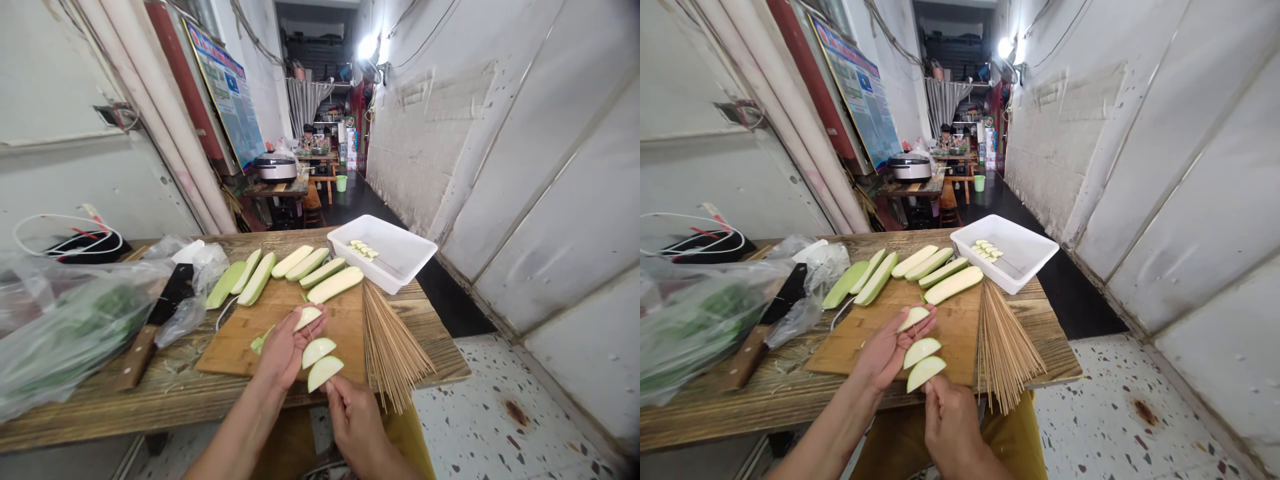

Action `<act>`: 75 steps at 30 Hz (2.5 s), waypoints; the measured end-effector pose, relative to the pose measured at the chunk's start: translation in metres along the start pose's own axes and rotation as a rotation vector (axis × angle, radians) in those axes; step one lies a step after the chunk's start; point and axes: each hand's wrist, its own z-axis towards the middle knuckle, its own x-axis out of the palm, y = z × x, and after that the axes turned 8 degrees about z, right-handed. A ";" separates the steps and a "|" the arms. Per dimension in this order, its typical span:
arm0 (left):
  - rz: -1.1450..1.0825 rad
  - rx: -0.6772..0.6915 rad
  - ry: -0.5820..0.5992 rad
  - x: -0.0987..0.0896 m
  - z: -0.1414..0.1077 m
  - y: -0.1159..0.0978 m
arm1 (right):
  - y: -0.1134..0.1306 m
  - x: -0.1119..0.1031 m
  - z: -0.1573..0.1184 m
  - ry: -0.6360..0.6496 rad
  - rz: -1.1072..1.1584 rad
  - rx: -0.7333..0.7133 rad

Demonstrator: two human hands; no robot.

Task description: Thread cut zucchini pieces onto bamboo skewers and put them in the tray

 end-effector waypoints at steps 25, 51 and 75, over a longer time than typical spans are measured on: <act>0.202 0.199 -0.105 -0.012 0.009 -0.013 | -0.018 -0.010 0.007 -0.136 -0.092 0.020; 0.814 0.363 -0.140 -0.046 0.056 -0.012 | -0.010 -0.011 0.000 -0.057 -0.026 0.045; 0.014 0.048 -0.109 -0.024 0.023 -0.034 | 0.001 0.001 0.002 0.064 0.047 -0.024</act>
